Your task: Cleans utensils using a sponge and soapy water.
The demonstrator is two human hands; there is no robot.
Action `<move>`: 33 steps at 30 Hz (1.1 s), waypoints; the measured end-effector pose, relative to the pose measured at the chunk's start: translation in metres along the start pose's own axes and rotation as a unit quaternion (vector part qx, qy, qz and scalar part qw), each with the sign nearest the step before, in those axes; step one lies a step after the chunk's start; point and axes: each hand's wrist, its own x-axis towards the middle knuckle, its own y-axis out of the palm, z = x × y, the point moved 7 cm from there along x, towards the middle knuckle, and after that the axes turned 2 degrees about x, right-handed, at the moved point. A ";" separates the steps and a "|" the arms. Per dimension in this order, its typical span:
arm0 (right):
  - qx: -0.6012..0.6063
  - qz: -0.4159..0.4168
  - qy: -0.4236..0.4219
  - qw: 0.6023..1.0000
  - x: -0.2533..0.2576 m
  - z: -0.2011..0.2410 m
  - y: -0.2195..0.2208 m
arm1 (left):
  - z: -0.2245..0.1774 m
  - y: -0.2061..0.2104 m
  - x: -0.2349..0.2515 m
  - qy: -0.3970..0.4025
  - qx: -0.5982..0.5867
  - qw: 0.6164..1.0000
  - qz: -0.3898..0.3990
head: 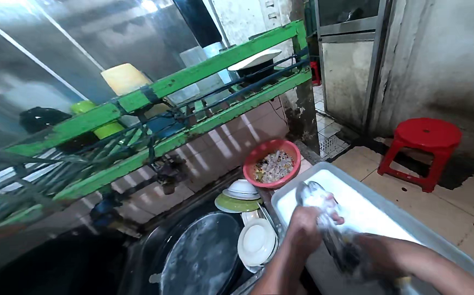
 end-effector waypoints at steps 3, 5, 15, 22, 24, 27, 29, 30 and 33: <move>0.056 -0.097 -0.014 0.994 -0.024 0.000 -0.037 | -0.010 -0.011 0.003 -0.057 0.056 0.994 -0.068; 0.136 -0.242 -0.091 0.956 -0.042 0.012 -0.068 | 0.000 -0.002 -0.007 -0.122 0.166 0.978 -0.044; 0.324 -0.418 -0.094 0.843 -0.046 -0.002 -0.088 | 0.017 0.034 -0.021 -0.053 0.159 0.986 -0.006; 0.266 -0.458 -0.036 0.848 -0.033 -0.011 -0.090 | 0.022 0.031 -0.025 -0.018 0.221 0.974 -0.049; 0.264 -0.483 -0.064 0.832 -0.033 -0.007 -0.087 | 0.016 0.031 -0.025 -0.023 0.238 0.969 -0.065; 0.218 -0.412 -0.080 0.881 -0.024 0.010 -0.068 | 0.007 0.026 -0.026 -0.010 0.304 0.949 -0.077; 0.179 -0.385 -0.038 0.904 -0.019 0.009 -0.075 | 0.007 0.022 -0.027 -0.030 0.334 0.939 -0.076; 0.166 -0.404 -0.023 0.899 -0.018 0.004 -0.084 | 0.009 0.020 -0.027 -0.051 0.328 0.940 -0.082; 0.188 -0.519 -0.049 0.833 -0.032 -0.008 -0.119 | 0.019 0.014 -0.027 -0.053 0.224 0.969 -0.088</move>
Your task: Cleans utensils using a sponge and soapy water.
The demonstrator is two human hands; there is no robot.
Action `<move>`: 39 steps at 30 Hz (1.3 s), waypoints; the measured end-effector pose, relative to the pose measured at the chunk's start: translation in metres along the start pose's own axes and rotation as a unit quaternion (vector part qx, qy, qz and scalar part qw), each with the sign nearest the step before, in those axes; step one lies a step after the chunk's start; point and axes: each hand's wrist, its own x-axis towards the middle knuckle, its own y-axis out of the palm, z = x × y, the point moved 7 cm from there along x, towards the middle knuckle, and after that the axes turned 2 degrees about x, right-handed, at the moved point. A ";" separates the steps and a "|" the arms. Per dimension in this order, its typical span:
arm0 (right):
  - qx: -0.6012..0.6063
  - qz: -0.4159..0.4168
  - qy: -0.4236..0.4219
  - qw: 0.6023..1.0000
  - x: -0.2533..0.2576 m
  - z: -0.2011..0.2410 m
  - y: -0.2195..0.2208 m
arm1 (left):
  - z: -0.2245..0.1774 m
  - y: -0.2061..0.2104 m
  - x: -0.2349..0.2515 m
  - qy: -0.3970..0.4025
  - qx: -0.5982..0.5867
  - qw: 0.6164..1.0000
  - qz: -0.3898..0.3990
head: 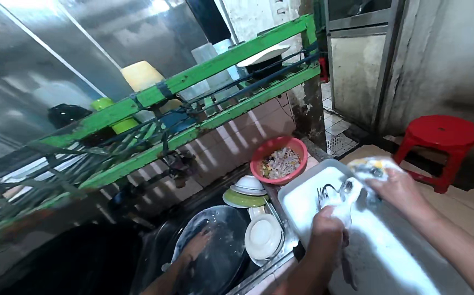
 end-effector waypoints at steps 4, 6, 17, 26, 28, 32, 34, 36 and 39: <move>0.064 0.054 0.057 0.995 0.000 -0.002 0.000 | 0.000 0.004 -0.005 0.005 -0.080 0.996 0.042; 0.011 0.120 0.057 0.991 -0.014 0.009 0.009 | -0.003 0.010 -0.009 0.008 -0.090 0.992 0.087; 0.122 0.048 0.116 0.985 -0.031 0.002 0.014 | -0.014 0.011 -0.001 0.053 -0.039 0.993 0.094; -0.150 0.425 0.012 0.892 -0.070 0.030 0.049 | -0.047 -0.021 0.002 0.072 0.091 0.992 0.057; -0.113 0.445 0.005 0.888 -0.083 0.023 0.063 | -0.046 -0.030 -0.002 0.059 0.044 0.996 0.040; -0.112 0.474 0.005 0.873 -0.100 -0.011 0.063 | -0.057 -0.106 -0.005 0.194 -0.095 0.971 -0.103; -0.145 0.448 0.017 0.882 -0.105 -0.037 0.047 | -0.063 -0.167 -0.013 0.217 0.006 0.945 -0.242; -0.177 0.422 0.012 0.889 -0.109 -0.054 0.034 | -0.056 -0.226 -0.018 0.182 0.194 0.899 -0.348; -0.202 0.395 -0.070 0.893 -0.115 -0.057 0.019 | -0.015 -0.290 -0.010 0.069 0.371 0.845 -0.378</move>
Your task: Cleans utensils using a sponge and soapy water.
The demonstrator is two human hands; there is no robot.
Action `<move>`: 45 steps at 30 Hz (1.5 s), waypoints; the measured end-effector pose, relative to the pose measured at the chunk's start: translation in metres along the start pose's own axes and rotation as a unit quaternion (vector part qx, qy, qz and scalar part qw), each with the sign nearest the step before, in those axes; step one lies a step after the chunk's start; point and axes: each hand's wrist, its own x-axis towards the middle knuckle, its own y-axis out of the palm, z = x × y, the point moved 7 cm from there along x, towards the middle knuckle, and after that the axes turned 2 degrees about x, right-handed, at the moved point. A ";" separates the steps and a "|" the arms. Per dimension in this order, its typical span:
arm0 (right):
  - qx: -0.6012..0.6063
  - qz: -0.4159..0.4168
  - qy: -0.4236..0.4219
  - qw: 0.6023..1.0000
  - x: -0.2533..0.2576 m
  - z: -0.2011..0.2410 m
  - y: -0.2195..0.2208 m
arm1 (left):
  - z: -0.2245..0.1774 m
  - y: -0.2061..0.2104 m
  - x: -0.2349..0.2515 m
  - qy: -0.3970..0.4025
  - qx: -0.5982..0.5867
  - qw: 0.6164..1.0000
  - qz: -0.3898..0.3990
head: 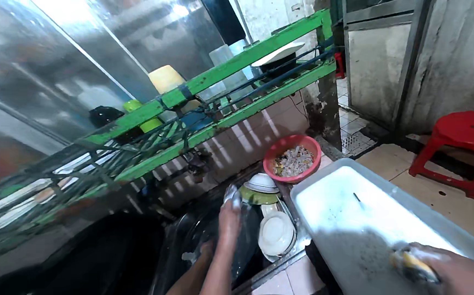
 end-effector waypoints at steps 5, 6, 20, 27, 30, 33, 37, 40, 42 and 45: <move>-0.084 -0.066 -0.026 0.994 -0.020 -0.001 -0.006 | 0.101 0.058 0.015 -0.094 0.088 0.984 0.124; -0.087 -0.065 -0.013 0.994 -0.022 -0.001 -0.006 | 0.096 0.064 0.015 -0.082 0.100 0.980 0.152; 0.198 -0.231 0.103 0.947 -0.040 -0.014 -0.035 | -0.266 0.235 -0.181 0.630 0.112 0.660 0.394; 0.184 -0.239 0.118 0.946 -0.035 -0.021 -0.035 | -0.235 0.263 -0.175 0.475 0.215 0.699 0.489; 0.194 -0.215 0.134 0.948 -0.034 -0.019 -0.036 | -0.224 0.244 -0.180 0.500 0.328 0.671 0.437; 0.195 -0.212 0.128 0.949 -0.034 -0.017 -0.035 | -0.214 0.225 -0.178 0.545 0.316 0.657 0.414; 0.193 -0.215 0.132 0.948 -0.033 -0.021 -0.033 | -0.198 0.214 -0.165 0.489 0.247 0.679 0.488; 0.198 -0.222 0.135 0.945 -0.034 -0.024 -0.032 | -0.186 0.211 -0.161 0.481 0.253 0.674 0.501; 0.191 -0.223 0.131 0.947 -0.034 -0.025 -0.031 | -0.187 0.210 -0.162 0.513 0.262 0.676 0.458; 0.194 -0.228 0.135 0.945 -0.034 -0.026 -0.030 | -0.200 0.219 -0.160 0.476 0.283 0.708 0.439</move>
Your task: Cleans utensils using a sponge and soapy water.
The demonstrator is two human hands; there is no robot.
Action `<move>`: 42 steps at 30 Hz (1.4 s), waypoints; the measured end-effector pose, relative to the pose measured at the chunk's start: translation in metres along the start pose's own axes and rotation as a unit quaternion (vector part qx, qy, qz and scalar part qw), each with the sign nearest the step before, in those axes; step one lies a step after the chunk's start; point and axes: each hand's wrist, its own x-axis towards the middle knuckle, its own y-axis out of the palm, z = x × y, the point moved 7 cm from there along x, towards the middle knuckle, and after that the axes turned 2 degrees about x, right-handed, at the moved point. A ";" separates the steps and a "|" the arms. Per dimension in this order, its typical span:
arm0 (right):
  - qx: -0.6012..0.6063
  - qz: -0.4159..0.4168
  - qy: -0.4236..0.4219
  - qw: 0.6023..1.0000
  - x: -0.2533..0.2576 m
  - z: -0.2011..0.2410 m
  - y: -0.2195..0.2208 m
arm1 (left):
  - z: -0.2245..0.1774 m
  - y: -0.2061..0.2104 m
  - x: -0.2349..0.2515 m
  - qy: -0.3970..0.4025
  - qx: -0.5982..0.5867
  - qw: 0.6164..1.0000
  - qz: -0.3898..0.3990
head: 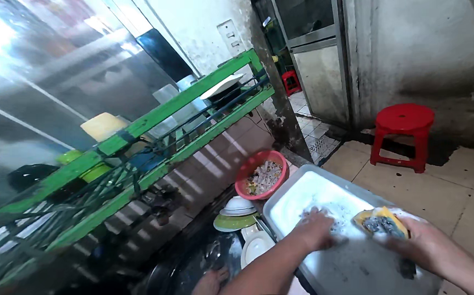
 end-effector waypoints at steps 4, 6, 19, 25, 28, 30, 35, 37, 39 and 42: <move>0.014 0.007 0.028 0.999 0.001 -0.002 -0.001 | -0.017 0.010 0.024 -0.012 -0.054 0.996 0.067; 0.013 0.003 0.022 1.000 0.002 -0.004 -0.001 | -0.036 0.010 0.020 0.076 -0.027 0.996 0.042; 0.032 -0.009 0.067 0.997 0.004 -0.003 -0.006 | -0.040 0.019 -0.028 0.102 -0.005 0.990 0.102; 0.048 -0.017 0.077 0.996 0.007 -0.006 -0.007 | -0.030 0.019 -0.005 0.053 -0.016 0.991 0.122; 0.051 -0.022 0.080 0.995 0.006 -0.006 -0.008 | -0.035 0.020 -0.004 0.065 -0.037 0.987 0.141; 0.061 -0.028 0.083 0.994 0.006 -0.007 -0.009 | -0.034 0.024 0.003 0.060 -0.059 0.986 0.147; 0.096 -0.052 0.077 0.991 0.002 -0.006 -0.012 | -0.043 0.032 0.006 0.101 -0.057 0.972 0.203; 0.131 -0.076 0.086 0.985 0.001 -0.009 -0.013 | -0.041 0.033 0.002 0.114 -0.078 0.969 0.207; 0.177 -0.100 0.091 0.975 0.000 -0.014 -0.013 | -0.037 0.028 -0.003 0.127 -0.099 0.967 0.199; 0.263 -0.148 0.067 0.951 -0.002 -0.021 -0.017 | -0.035 0.017 -0.007 0.132 -0.123 0.965 0.192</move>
